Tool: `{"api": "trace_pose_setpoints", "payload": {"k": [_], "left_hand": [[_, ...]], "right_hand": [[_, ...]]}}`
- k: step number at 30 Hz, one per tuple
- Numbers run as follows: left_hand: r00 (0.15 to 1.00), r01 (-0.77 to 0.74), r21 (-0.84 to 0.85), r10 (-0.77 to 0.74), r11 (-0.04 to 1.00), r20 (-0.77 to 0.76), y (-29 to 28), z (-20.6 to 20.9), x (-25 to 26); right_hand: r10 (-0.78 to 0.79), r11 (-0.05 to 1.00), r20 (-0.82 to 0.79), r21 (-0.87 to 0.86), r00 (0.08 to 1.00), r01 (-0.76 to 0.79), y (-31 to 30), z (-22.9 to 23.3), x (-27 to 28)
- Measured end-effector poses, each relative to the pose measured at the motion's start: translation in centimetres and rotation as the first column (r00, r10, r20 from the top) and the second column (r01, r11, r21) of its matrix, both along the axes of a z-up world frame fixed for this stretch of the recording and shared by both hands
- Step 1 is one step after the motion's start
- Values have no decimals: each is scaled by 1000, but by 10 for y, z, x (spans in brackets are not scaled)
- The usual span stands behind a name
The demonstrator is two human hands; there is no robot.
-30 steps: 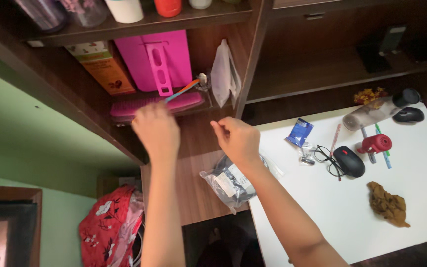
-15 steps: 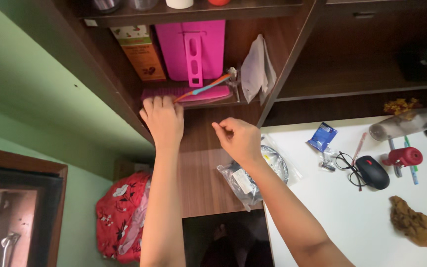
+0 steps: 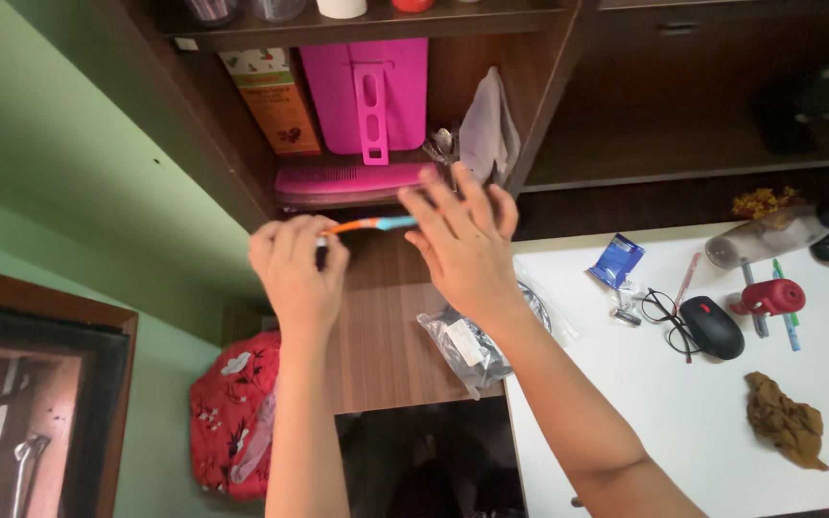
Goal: The person organizes a cluttered desk by picking up various items and placing them on a wooden shelf. They handle a water bottle, pens, a toothbrush, a wallet, a snack packet, a small fan, and a decorative flower pot. Finally, they wipe two computer mice with a cloth.
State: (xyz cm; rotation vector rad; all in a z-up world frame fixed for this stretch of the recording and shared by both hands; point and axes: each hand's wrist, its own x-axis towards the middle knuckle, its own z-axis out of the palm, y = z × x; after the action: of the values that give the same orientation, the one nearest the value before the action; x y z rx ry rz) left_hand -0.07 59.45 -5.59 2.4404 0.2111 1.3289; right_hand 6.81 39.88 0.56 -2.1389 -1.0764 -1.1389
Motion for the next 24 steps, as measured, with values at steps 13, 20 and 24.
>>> {"api": "trace_pose_setpoints", "payload": {"k": [13, 20, 24], "left_hand": [[980, 200, -149, -196, 968, 44, -98, 54, -20], [974, 224, 25, -223, 974, -31, -175, 82, 21], [967, 254, 185, -256, 949, -17, -211, 111, 59]], "right_hand": [[-217, 931, -447, -363, 868, 46, -126, 21, 14], [-12, 999, -458, -43, 889, -8, -220, 70, 52], [-20, 997, -244, -83, 970, 0, -256, 103, 86]]}}
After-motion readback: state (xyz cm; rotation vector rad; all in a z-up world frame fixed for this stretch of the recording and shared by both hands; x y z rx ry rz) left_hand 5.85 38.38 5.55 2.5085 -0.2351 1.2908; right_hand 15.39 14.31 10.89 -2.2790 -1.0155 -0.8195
